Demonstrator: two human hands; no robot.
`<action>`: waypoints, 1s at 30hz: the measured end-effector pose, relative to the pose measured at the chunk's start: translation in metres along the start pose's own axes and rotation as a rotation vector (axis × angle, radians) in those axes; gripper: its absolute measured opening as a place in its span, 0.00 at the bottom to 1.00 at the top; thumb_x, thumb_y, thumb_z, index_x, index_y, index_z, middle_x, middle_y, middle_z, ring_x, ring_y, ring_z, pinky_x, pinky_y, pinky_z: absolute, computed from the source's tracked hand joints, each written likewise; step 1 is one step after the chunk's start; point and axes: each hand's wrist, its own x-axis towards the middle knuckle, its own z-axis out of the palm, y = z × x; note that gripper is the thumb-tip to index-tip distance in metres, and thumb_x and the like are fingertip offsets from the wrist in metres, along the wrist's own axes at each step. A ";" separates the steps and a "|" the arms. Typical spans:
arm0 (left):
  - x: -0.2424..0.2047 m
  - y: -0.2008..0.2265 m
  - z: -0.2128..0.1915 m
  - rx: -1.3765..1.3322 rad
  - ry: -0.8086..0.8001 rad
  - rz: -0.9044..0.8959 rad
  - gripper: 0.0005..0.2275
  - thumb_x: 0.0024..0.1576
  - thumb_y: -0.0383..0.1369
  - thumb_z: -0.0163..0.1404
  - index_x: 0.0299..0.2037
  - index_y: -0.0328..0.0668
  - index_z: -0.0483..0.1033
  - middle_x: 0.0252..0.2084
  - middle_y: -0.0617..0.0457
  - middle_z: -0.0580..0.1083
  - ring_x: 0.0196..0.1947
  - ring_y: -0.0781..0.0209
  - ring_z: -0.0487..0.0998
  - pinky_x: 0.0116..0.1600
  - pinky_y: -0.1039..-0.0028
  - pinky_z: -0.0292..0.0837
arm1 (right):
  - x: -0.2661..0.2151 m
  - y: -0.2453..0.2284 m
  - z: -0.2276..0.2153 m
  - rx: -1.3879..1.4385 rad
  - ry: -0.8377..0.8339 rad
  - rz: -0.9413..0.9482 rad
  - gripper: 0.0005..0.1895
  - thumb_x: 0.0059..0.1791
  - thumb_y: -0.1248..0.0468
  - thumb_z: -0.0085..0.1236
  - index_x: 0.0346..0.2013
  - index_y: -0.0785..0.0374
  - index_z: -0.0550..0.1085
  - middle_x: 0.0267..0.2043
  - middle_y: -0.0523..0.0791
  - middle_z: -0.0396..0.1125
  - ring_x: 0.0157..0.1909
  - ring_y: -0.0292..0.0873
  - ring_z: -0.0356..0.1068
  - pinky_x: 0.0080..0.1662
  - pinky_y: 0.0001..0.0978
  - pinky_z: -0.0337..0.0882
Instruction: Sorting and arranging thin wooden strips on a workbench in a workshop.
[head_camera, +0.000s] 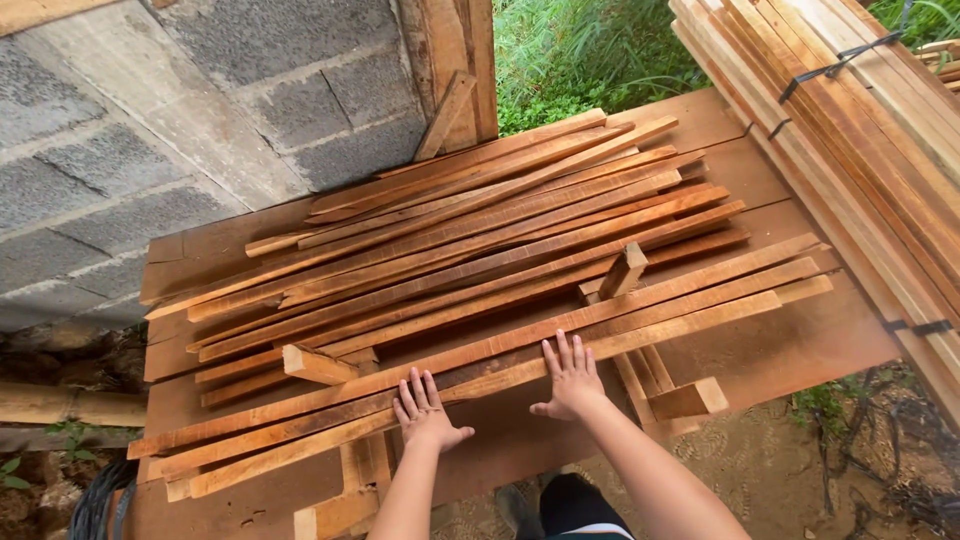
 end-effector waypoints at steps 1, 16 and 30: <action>0.000 -0.001 0.000 -0.002 0.002 0.001 0.62 0.53 0.66 0.51 0.74 0.31 0.15 0.76 0.32 0.14 0.74 0.31 0.12 0.74 0.44 0.19 | 0.000 0.002 -0.004 -0.002 0.001 0.001 0.65 0.50 0.25 0.43 0.77 0.65 0.24 0.78 0.62 0.07 0.77 0.67 0.09 0.73 0.60 0.24; 0.054 0.060 0.032 -0.295 0.193 -0.289 0.67 0.41 0.80 0.44 0.75 0.34 0.27 0.79 0.36 0.21 0.77 0.32 0.21 0.72 0.38 0.28 | -0.027 0.270 -0.037 1.123 0.581 -0.201 0.33 0.48 0.48 0.57 0.63 0.62 0.68 0.62 0.48 0.70 0.62 0.44 0.72 0.57 0.35 0.75; 0.052 0.318 -0.015 -0.293 0.283 -0.055 0.56 0.53 0.75 0.35 0.76 0.41 0.22 0.79 0.38 0.20 0.76 0.32 0.18 0.72 0.38 0.20 | 0.022 0.379 0.116 0.379 0.668 0.035 0.35 0.49 0.39 0.54 0.66 0.52 0.66 0.77 0.39 0.49 0.78 0.44 0.45 0.70 0.46 0.52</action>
